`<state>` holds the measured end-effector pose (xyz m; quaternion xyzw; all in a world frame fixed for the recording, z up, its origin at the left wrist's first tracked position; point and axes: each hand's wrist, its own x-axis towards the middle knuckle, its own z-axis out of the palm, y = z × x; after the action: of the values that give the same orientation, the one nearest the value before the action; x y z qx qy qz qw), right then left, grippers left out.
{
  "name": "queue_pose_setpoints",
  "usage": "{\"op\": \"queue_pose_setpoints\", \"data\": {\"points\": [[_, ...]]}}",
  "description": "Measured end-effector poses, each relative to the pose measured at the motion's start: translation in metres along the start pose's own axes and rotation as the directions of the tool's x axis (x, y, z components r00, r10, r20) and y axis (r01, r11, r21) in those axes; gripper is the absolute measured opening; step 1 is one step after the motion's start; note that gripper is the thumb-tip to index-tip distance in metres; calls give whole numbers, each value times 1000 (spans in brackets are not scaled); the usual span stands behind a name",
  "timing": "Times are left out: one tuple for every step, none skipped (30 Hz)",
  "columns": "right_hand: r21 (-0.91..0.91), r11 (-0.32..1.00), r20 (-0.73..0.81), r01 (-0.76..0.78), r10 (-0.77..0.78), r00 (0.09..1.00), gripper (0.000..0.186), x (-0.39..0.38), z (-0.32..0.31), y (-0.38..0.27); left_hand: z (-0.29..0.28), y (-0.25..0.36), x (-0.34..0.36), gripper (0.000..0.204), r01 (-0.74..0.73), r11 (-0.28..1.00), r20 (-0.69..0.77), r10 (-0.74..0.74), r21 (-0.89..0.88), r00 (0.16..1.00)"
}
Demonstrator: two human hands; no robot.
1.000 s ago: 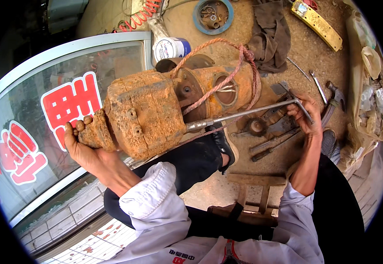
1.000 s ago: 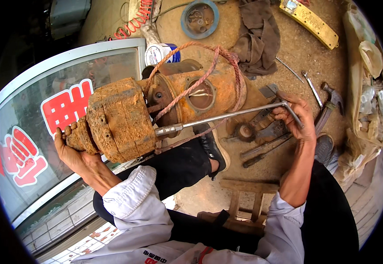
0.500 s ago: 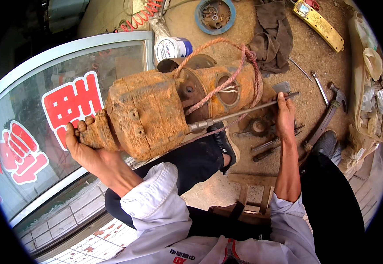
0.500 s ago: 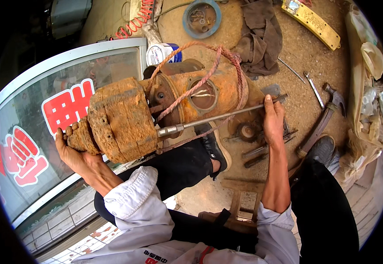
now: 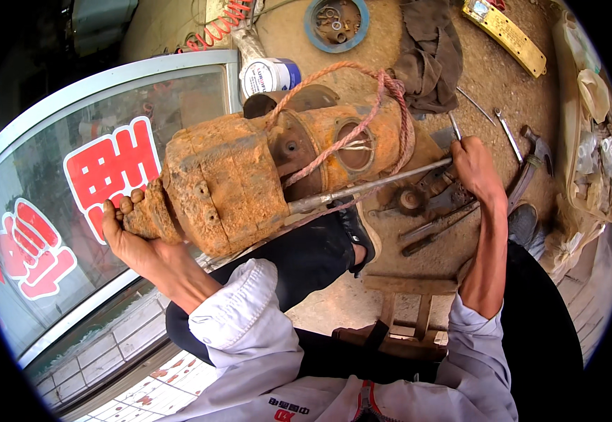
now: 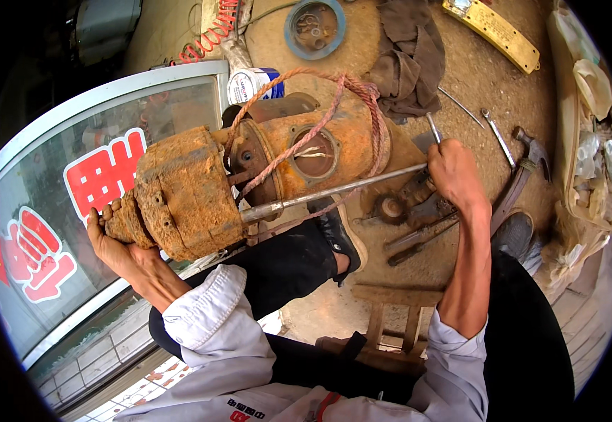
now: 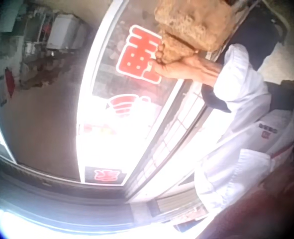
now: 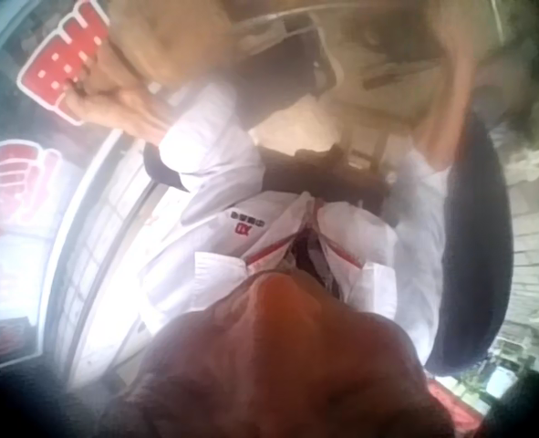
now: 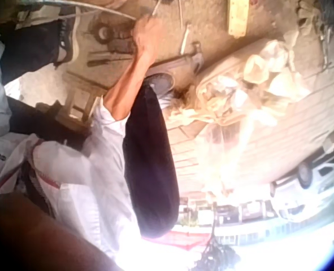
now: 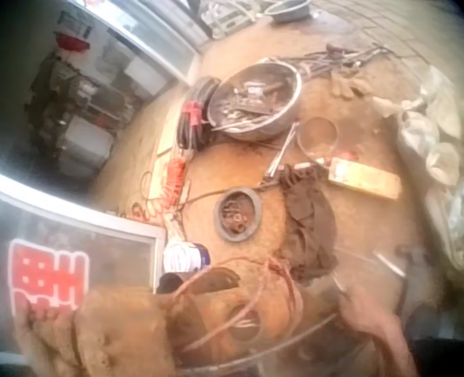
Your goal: The person receives a persimmon and an orange from a street vendor, then enters a cluttered workshop and places the fruits on a CRT monitor. The person then sits on the ground outside and uses a metal rod to repeatedly pry and rotate a rusty cylindrical motor component.
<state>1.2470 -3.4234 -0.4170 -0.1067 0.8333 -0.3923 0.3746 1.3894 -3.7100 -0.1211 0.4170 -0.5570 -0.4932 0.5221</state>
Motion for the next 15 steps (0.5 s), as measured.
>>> {"op": "queue_pose_setpoints", "data": {"points": [[-43, 999, 78, -25, 28, 997, 38, 4, 0, 1, -1, 0, 0, 19, 5, 1000, 0, -5, 5, 1000], [-86, 995, 157, -41, 55, 986, 38, 8, -1, 1, -2, 1, 1, 20, 5, 1000, -3, -5, 11, 1000], [-130, 990, 233, -54, 84, 969, 39, 10, 0, 1, -3, 2, 2, 20, 11, 1000, 6, -11, 3, 1000], [-151, 989, 233, -9, 44, 971, 39, 10, 2, 2, -5, 3, 3, 20, 19, 1000, 14, -18, -5, 1000], [-172, 984, 235, 36, 6, 972, 38, 8, 5, 2, -7, 2, 4, 20, 28, 1000, 21, -27, -12, 999], [-194, 978, 238, 81, -33, 971, 38, 7, 8, 2, -8, 2, 4, 20, 26, 1000, 18, -26, -10, 1000], [-180, 981, 251, 68, -21, 968, 37, 7, 7, 2, -8, 1, 5, 20, 24, 1000, 15, -24, -7, 1000], [-165, 985, 263, 57, -12, 965, 36, 7, 1, -2, -8, 1, 6, 20, 20, 1000, 11, -20, -6, 1000], [-151, 988, 275, 46, -3, 961, 36, 6, -5, -5, -8, 1, 6, 19, 18, 1000, 20, -18, -14, 1000], [10, 1000, 312, -17, 13, 950, 37, 3, -11, -8, -7, 0, 5, 19, 17, 1000, 29, -16, -22, 999], [167, 982, 349, -84, 21, 937, 38, -4, -19, -11, -6, 0, 4, 19, 13, 999, 37, -12, -34, 999], [327, 934, 393, -143, 3, 919, 38, -5, -21, -7, -6, 1, 3, 19, 7, 1000, 39, -6, -30, 999], [469, 857, 436, -212, -16, 900, 40, -6, -24, -4, -6, 2, 2, 18, 0, 1000, 41, 1, -27, 999], [602, 749, 474, -276, -57, 879, 42, -3, -23, 14, -4, 2, 1, 18, -2, 1000, 48, 3, -25, 999], [712, 615, 503, -340, -107, 858, 45, -1, -21, 31, -3, 3, 2, 18, 3, 1000, 46, -2, -29, 999]]}}
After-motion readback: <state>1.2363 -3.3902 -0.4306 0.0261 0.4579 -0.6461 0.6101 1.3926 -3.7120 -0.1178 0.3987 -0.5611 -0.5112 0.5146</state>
